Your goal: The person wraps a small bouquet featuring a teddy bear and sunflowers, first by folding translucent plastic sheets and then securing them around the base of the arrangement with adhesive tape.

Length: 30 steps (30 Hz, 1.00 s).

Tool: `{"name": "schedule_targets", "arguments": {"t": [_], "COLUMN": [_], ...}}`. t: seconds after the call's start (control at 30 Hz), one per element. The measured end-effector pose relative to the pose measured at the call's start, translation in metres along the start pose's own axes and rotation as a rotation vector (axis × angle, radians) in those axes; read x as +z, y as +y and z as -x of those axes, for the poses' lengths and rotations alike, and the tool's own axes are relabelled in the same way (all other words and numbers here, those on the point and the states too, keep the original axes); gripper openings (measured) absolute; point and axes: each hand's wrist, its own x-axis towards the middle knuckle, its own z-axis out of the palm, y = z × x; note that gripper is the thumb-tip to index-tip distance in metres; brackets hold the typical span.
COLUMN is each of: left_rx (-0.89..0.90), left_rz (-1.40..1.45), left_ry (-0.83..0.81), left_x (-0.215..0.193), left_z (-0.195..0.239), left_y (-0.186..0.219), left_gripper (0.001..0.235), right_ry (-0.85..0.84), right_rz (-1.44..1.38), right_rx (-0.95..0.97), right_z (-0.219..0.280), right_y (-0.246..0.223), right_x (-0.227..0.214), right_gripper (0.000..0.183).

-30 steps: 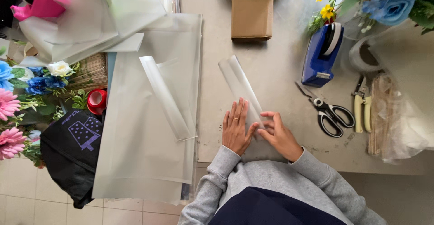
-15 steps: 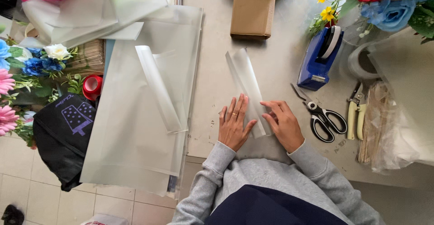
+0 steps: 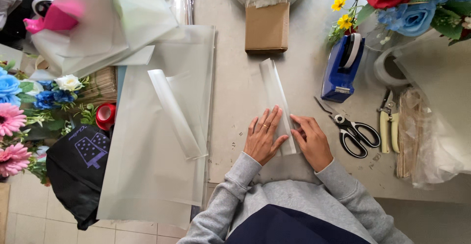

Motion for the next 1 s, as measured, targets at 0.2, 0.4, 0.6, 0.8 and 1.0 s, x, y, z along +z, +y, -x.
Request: {"name": "schedule_targets", "arguments": {"t": [0.2,0.4,0.6,0.8,1.0], "left_rx": [-0.018,-0.030,-0.052,-0.046,-0.015], "left_rz": [0.000,-0.015,-0.021,-0.097,-0.109], "left_ry": [-0.014,-0.006,0.002,0.000,0.020], "left_x": [0.006,0.007,0.011,0.015,0.016], "left_z": [0.001,0.001,0.003,0.001,-0.003], "left_y": [-0.005,-0.010,-0.015,-0.018,-0.018], "left_gripper": [0.072,0.073,0.074,0.074,0.073], "right_ry": [-0.002,0.014,-0.012,0.019,-0.017], "right_rz": [-0.012,0.010,0.053,0.045,0.067], "right_rx": [-0.011,-0.043,-0.097,-0.124,-0.125], "right_z": [-0.001,-0.002,-0.007,-0.011,-0.013], "right_y": [0.003,0.005,0.001,0.002,0.003], "right_x": [0.001,0.006,0.004,-0.001,0.004], "right_gripper": [0.044,0.043,0.044,0.036,0.042]}}
